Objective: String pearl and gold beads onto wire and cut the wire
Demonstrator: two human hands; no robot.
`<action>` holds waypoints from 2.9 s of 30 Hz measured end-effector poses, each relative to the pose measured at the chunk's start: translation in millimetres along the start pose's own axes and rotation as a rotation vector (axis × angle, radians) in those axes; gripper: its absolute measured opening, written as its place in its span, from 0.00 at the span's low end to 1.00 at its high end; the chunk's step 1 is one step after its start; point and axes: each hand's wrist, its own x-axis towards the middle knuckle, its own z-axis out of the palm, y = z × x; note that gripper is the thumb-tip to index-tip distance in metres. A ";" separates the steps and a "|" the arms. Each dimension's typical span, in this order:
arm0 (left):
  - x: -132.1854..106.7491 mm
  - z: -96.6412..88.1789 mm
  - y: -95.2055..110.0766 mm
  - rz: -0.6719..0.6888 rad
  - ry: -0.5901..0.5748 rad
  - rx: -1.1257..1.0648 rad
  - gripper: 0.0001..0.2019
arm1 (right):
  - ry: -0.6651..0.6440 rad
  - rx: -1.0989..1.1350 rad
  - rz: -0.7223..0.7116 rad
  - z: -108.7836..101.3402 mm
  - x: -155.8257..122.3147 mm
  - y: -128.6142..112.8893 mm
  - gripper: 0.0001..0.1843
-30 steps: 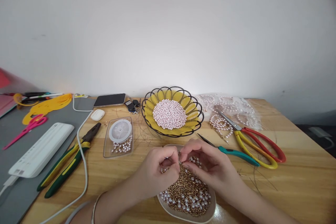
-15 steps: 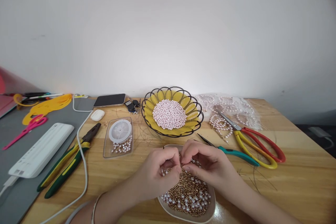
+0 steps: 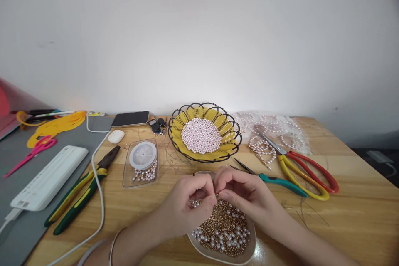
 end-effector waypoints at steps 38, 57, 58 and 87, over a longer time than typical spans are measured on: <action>1.0 -2.3 -3.7 -0.037 0.211 0.010 0.08 | -0.239 -1.028 -0.234 -14.6 2.0 8.1 0.08; 2.8 -3.0 -3.2 -0.026 0.180 0.016 0.08 | -0.050 -0.644 -0.117 -11.9 1.0 -2.9 0.08; 3.4 -3.0 -2.7 -0.024 0.176 0.020 0.08 | -0.024 -0.601 -0.138 -11.8 1.6 -4.3 0.08; 1.6 2.9 -4.1 -0.037 0.094 0.082 0.07 | 0.212 -0.110 -0.017 -12.3 2.2 -15.6 0.02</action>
